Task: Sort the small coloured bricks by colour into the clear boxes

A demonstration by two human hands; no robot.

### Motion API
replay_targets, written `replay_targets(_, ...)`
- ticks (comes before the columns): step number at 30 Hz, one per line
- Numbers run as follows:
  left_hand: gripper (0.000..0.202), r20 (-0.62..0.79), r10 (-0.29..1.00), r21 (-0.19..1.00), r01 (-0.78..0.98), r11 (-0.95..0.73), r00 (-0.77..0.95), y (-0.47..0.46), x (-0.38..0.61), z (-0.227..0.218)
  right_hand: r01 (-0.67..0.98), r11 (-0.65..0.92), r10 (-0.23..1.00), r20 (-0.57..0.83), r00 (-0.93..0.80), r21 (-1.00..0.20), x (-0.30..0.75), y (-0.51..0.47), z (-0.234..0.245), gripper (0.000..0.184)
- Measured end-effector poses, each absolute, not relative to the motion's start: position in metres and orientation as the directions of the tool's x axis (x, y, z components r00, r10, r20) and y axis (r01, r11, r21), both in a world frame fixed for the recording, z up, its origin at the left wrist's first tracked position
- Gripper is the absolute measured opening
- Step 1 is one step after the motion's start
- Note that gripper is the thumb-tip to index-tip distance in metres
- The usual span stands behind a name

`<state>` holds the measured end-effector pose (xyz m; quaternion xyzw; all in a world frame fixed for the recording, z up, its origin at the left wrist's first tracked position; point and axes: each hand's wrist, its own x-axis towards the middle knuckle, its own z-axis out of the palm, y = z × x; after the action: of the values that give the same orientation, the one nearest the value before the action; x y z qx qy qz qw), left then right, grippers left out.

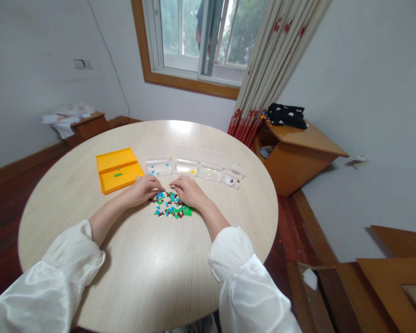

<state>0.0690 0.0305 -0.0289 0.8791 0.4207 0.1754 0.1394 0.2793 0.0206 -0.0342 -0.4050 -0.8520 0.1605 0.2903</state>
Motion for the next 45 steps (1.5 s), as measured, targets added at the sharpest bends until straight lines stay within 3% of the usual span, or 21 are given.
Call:
replay_targets(11,0.014,0.196,0.821,0.397,0.722,-0.567,0.537,0.028,0.074,-0.027,0.592,0.608,0.793,0.365,-0.488,-0.529,0.280,0.021,-0.037,0.022)
replay_targets(21,0.014,0.508,0.846,0.416,0.814,-0.405,0.161,0.038,0.066,-0.028,0.603,0.600,0.799,0.356,-0.485,-0.526,0.280,0.020,-0.034,0.021)
replay_targets(26,0.017,0.544,0.838,0.395,0.868,-0.302,0.044,0.046,0.062,-0.032,0.596,0.594,0.803,0.355,-0.478,-0.541,0.280,0.020,-0.034,0.022)
replay_targets(39,0.026,0.488,0.865,0.428,0.833,-0.351,0.115,0.041,0.062,-0.027,0.598,0.594,0.803,0.355,-0.478,-0.539,0.280,0.020,-0.035,0.022)
replay_targets(42,0.025,0.390,0.892,0.453,0.795,-0.403,0.231,0.035,0.060,-0.018,0.596,0.595,0.803,0.356,-0.478,-0.539,0.281,0.021,-0.036,0.021)
replay_targets(45,0.029,0.202,0.891,0.525,0.723,-0.450,0.408,0.029,0.059,-0.012,0.597,0.596,0.802,0.356,-0.480,-0.537,0.280,0.020,-0.036,0.021)
